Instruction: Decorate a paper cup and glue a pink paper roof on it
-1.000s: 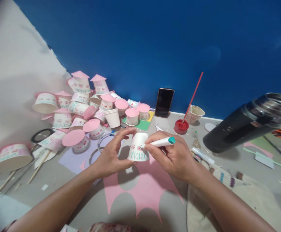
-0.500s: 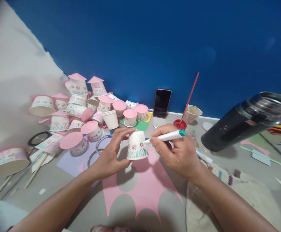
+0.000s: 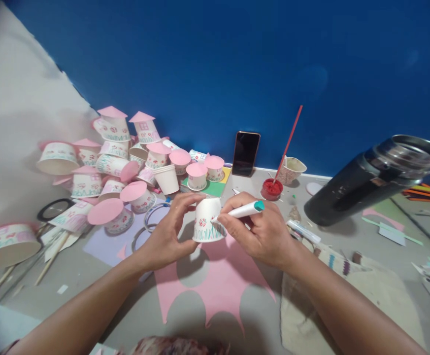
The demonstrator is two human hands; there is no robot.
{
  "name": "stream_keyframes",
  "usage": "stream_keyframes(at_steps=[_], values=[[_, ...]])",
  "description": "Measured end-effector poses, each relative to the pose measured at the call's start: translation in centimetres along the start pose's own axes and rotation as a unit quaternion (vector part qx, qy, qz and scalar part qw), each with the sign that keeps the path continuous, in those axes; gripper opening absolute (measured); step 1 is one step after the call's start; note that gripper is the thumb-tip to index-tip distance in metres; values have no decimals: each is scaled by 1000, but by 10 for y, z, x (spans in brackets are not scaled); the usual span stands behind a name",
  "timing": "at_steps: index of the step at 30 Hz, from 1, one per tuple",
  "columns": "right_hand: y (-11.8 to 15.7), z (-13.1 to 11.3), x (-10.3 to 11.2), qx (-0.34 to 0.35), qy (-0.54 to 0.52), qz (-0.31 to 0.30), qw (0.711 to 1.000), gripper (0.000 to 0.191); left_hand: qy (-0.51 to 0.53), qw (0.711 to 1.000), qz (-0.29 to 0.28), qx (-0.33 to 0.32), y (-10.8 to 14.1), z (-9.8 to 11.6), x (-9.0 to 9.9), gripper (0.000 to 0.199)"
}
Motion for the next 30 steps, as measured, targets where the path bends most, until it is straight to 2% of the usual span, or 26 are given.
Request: stream_keyframes(at_steps=[10,25,30], values=[[-2,-3,3,-2,11,-5,1000,11,10,1000,-1,13,1,-2,1,82],[-3,0,3,-6,0,13,1000,12,12,1000,-9,7,0,-2,-2,82],[-4,2,9,-19,7,32,999,10,45,999,-14,15,2,-8,-4,86]])
Point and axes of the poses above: each hand's wrist, its own y-axis away from the middle knuckle, its own x-axis out of the back of the hand, z = x × y, the point moved 6 cm from there along -y, towards the middle knuckle, and after that the axes turned 8 degrees about y, right-handed, at the moved point
